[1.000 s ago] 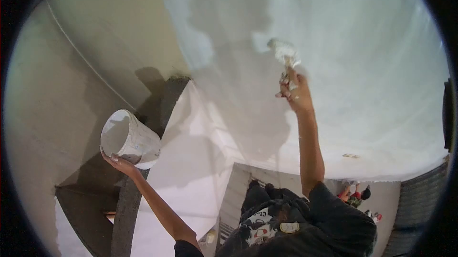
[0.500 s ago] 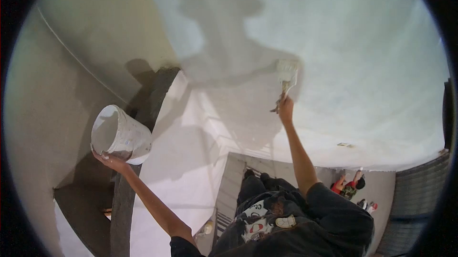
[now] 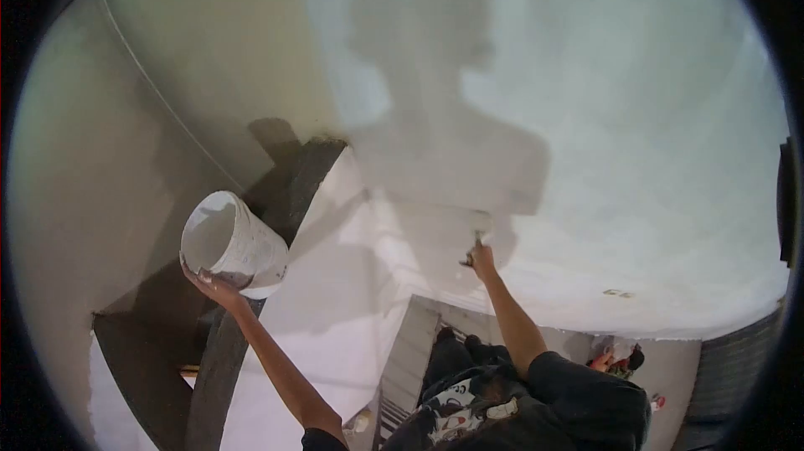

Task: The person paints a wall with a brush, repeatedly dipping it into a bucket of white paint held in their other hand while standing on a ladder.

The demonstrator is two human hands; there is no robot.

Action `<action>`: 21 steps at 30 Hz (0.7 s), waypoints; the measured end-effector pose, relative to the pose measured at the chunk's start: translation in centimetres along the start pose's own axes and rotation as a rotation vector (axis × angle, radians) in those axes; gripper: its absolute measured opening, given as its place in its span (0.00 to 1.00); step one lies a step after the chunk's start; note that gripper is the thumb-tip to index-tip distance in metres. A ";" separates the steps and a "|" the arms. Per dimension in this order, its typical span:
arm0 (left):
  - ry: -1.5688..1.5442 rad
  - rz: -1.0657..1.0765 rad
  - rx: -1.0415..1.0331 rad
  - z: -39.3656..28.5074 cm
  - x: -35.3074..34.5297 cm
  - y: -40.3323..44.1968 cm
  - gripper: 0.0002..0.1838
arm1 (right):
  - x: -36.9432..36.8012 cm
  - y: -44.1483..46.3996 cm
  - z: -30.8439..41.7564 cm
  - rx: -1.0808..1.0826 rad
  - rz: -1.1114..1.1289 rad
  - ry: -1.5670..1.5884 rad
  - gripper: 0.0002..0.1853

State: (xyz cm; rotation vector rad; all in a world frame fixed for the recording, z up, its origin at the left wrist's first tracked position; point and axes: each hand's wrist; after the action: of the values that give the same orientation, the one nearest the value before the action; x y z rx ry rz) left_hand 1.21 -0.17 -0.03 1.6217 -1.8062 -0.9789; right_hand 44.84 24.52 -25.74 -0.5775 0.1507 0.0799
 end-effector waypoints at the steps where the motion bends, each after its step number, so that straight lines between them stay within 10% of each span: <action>1: 0.005 0.006 0.003 -0.6 -0.2 -0.1 0.38 | -1.3 0.1 1.6 0.053 0.071 0.098 0.20; 14: 0.019 0.009 0.095 -1.9 -0.4 -0.2 0.38 | -12.1 -16.5 24.8 0.667 0.085 -0.085 0.21; 21: 0.055 0.016 0.106 -1.6 -0.5 -0.1 0.39 | -10.9 -9.6 19.3 0.801 -0.033 -0.147 0.21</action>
State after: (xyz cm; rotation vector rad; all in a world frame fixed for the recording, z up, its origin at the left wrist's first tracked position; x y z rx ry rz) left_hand 2.57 0.04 0.94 1.6779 -1.8597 -0.8360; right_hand 37.52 26.79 -2.81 0.2250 0.0213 0.0246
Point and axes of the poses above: each hand's wrist, its own y-axis towards the middle knuckle, its own x-axis out of the back of the hand, z = x × y, and after that the axes turned 7 degrees about -y, right-handed
